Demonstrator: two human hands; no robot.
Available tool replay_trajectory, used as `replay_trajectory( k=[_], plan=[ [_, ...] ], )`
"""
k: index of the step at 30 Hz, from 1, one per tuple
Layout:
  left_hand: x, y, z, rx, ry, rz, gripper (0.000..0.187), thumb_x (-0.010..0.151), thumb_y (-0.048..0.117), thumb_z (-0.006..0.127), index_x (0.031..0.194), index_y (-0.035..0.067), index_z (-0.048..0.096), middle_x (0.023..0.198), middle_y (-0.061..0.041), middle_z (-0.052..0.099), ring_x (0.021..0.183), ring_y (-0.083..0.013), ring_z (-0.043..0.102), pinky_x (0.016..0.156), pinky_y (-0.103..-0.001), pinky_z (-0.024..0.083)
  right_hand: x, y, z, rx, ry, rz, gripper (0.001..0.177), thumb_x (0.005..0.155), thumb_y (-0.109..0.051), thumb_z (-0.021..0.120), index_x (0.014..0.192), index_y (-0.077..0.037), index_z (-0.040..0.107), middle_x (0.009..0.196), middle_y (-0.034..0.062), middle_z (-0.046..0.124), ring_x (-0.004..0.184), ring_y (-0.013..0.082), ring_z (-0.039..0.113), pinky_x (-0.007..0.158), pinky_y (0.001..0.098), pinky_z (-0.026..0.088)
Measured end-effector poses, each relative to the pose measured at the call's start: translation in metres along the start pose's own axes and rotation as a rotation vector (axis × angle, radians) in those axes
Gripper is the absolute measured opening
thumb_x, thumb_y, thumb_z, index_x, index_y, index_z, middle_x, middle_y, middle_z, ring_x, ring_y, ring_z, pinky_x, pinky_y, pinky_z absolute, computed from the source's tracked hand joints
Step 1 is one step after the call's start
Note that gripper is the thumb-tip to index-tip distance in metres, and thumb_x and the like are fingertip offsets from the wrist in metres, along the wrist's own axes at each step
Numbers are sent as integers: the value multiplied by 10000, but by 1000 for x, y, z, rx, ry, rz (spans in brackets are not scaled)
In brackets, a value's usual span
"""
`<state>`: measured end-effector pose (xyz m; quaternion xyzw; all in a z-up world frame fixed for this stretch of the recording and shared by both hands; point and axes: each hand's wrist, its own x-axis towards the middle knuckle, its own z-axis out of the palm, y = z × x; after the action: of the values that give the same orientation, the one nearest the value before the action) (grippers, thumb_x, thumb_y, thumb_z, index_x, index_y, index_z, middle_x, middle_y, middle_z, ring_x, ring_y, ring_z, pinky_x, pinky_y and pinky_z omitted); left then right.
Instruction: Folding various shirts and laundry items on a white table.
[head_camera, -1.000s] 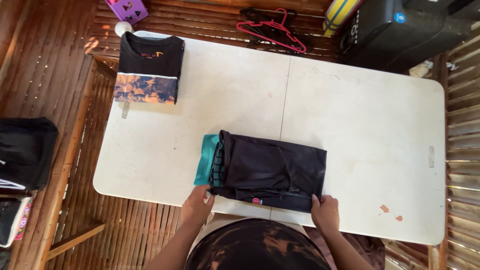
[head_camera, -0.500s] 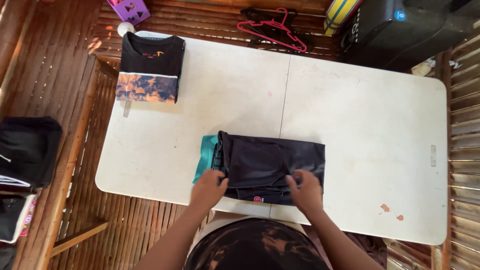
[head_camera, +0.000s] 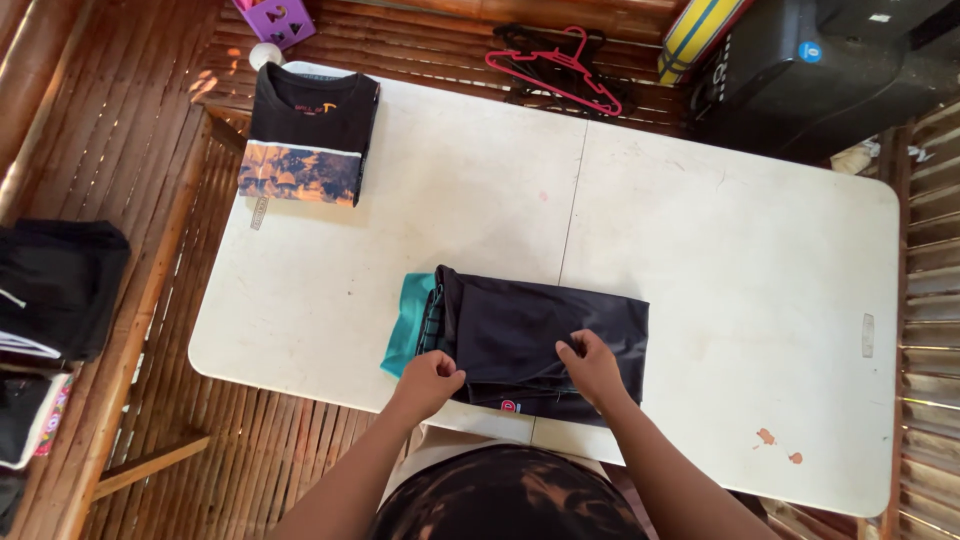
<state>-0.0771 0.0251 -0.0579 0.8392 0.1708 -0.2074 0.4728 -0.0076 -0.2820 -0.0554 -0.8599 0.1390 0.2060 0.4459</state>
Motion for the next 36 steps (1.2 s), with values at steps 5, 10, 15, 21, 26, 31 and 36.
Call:
replay_trajectory(
  k=[5,10,15,21,26,31,36],
  plan=[
    [18,16,-39,-13,-423,-287,139,776,151,786,880,83,723,746,-94,728,675,-251,697,637,-400,587,0,-16,-5,-6,27,66,370,892,-361,737,1039,-26,680,881,107,722,782,196,670,735,357,537],
    [87,20,-67,399,63,-24,234,925,176,657,1144,98,679,1057,-142,720,989,-335,692,840,-470,548,26,-19,-31,-124,257,64,366,957,-332,716,1152,-29,652,1066,184,662,945,302,650,842,422,529],
    [131,59,-79,449,50,287,382,858,107,661,1219,229,651,1265,-46,630,1219,-330,519,1049,-531,350,66,4,-72,-343,343,-20,432,902,-160,702,1320,-109,603,1208,208,578,1104,400,592,937,472,490],
    [144,57,-81,511,-67,218,206,844,43,640,891,220,733,1110,-2,691,1164,-255,595,1071,-491,378,92,47,-87,-345,305,92,171,934,-172,701,1056,-56,731,1027,140,719,1002,323,690,903,447,542],
    [132,60,-69,568,198,372,258,837,37,591,1013,187,705,1132,-53,630,1120,-310,584,966,-502,425,71,28,-73,-405,547,-152,177,906,-164,712,1027,-35,720,1036,201,678,991,380,648,856,468,521],
    [39,114,-41,438,330,66,220,1003,326,563,1032,110,599,1061,-135,670,999,-374,652,859,-502,507,13,-41,-45,-239,301,-37,328,959,-360,687,963,-32,683,965,197,718,906,358,683,816,448,537],
    [-10,57,10,348,110,-136,521,767,519,818,962,69,643,982,-163,684,919,-385,669,758,-512,535,-19,26,-10,-295,-70,-136,462,783,-369,852,983,13,685,869,158,690,774,318,691,689,433,557]
  ],
)
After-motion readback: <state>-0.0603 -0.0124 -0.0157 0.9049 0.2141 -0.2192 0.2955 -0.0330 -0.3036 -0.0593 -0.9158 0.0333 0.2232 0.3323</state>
